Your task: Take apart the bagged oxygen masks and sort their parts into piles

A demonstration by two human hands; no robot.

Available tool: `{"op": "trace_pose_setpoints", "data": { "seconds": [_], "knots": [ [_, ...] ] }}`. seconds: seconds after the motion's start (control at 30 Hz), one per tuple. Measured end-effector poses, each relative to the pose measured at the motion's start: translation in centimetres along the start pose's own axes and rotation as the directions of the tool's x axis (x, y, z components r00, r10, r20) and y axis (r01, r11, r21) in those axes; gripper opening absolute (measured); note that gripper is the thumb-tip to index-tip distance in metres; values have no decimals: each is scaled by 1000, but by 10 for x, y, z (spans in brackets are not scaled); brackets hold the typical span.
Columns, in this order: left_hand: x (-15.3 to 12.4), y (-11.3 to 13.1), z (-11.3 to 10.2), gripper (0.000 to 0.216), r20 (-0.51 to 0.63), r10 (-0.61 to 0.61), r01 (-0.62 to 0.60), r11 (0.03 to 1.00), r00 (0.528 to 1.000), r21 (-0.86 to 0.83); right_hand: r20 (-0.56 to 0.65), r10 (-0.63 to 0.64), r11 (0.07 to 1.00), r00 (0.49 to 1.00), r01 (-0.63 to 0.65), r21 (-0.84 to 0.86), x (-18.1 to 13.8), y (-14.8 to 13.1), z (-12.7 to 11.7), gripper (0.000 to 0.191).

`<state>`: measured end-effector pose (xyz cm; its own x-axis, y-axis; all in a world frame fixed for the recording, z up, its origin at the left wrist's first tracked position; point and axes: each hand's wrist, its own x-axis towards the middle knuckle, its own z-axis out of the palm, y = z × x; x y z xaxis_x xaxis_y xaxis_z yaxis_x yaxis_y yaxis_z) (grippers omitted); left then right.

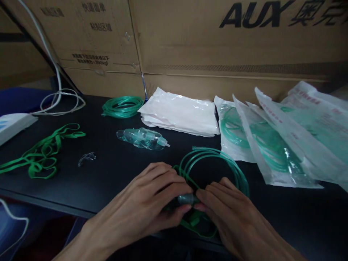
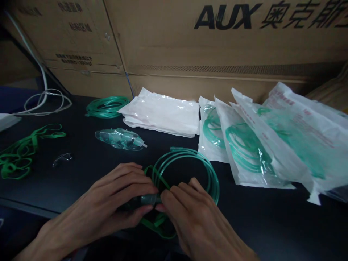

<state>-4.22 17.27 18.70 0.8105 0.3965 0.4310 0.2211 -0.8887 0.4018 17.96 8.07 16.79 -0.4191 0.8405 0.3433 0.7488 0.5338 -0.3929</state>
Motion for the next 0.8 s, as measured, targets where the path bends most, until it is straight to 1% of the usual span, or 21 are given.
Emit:
{"op": "trace_pose_setpoints", "data": {
  "seconds": [0.1,0.17,0.27,0.37,0.47,0.57,0.67,0.73,0.8],
  "knots": [
    [-2,2,1,18,-11,22,-22,999,1000,39,54,45,996,998,-49,79,0,0,-3,25],
    [-3,3,2,18,-7,6,-6,1000,1000,25,32,63,995,998,-65,75,1,0,-5,26],
    [-5,5,2,18,2,-46,46,999,999,-15,-42,37,999,998,-36,10,4,-2,-7,28],
    [-6,4,0,21,-2,-65,65,997,998,-30,-54,31,999,998,-32,-15,2,-2,-7,26],
    [-8,0,-3,26,-51,-58,57,998,997,-9,-10,95,995,995,-94,31,-3,3,-8,24],
    [-10,-4,-6,27,-110,-75,75,997,991,-7,-27,150,988,988,-148,52,-5,6,-11,22],
    [-9,-3,-8,23,-120,-93,88,995,988,-46,-83,130,991,988,-130,14,-1,4,-12,16],
    [-8,-2,-9,20,-118,-139,133,990,983,-56,-97,103,994,990,-105,-18,0,1,-14,14],
    [-8,-1,-9,17,-114,-193,189,981,975,-42,-108,80,993,991,-88,-78,-4,-2,-16,16]
  ]
}}
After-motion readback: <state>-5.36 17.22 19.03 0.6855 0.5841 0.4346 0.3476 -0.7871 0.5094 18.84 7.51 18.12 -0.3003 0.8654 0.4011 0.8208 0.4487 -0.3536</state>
